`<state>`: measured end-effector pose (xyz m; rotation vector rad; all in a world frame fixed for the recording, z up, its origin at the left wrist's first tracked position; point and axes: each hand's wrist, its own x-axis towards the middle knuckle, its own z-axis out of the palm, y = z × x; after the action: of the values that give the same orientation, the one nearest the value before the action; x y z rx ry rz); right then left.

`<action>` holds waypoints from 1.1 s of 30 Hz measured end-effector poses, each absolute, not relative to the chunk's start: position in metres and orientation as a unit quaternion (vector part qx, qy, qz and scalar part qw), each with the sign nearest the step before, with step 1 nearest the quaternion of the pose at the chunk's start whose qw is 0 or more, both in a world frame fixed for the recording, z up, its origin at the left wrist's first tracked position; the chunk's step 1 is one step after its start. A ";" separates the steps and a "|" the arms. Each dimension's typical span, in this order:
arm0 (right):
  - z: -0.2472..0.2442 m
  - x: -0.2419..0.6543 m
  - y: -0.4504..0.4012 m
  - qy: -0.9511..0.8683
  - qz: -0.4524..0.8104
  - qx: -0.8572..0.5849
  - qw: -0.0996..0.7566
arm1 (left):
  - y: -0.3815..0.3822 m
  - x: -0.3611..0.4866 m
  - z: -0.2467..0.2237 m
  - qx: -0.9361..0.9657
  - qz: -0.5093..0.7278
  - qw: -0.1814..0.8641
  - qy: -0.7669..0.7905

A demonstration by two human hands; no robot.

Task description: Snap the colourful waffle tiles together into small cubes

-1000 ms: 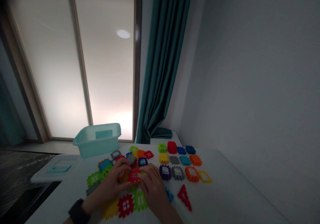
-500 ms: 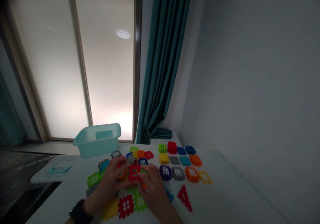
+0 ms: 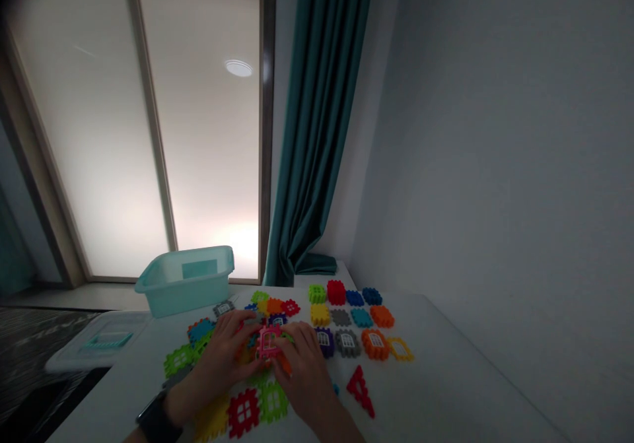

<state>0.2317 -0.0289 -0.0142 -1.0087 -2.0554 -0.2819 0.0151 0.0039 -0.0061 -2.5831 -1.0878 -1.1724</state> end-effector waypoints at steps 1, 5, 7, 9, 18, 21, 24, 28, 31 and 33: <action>-0.014 0.233 -0.028 -0.814 -0.109 -0.402 0.404 | 0.005 0.016 -0.005 -0.851 -0.382 0.051 -0.357; -0.009 0.239 -0.024 -0.810 -0.113 -0.417 0.396 | 0.010 0.024 -0.002 -0.855 -0.374 0.040 -0.358; -0.007 0.243 -0.022 -0.810 -0.117 -0.424 0.388 | 0.014 0.029 -0.001 -0.855 -0.371 0.033 -0.361; -0.005 0.249 -0.020 -0.810 -0.123 -0.429 0.380 | 0.018 0.034 0.000 -0.856 -0.366 0.030 -0.363; 0.001 0.286 -0.008 -0.817 -0.156 -0.443 0.334 | 0.035 0.072 0.004 -0.866 -0.345 0.011 -0.362; 0.004 0.298 -0.004 -0.818 -0.155 -0.454 0.316 | 0.041 0.086 0.004 -0.865 -0.346 -0.002 -0.363; 0.005 0.311 0.002 -0.812 -0.147 -0.466 0.318 | 0.048 0.100 0.007 -0.867 -0.341 -0.011 -0.362; 0.001 0.330 0.014 -0.804 -0.134 -0.483 0.319 | 0.058 0.115 0.012 -0.867 -0.329 -0.021 -0.373; -0.003 0.348 0.029 -0.791 -0.130 -0.501 0.326 | 0.066 0.123 0.012 -0.873 -0.304 -0.028 -0.380; -0.004 0.361 0.041 -0.784 -0.122 -0.514 0.327 | 0.070 0.127 0.011 -0.883 -0.272 -0.034 -0.382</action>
<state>0.3611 0.0413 -0.0039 -1.3451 -2.0535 -0.3189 0.1267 0.0705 0.0111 -2.8334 -1.2260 -0.8739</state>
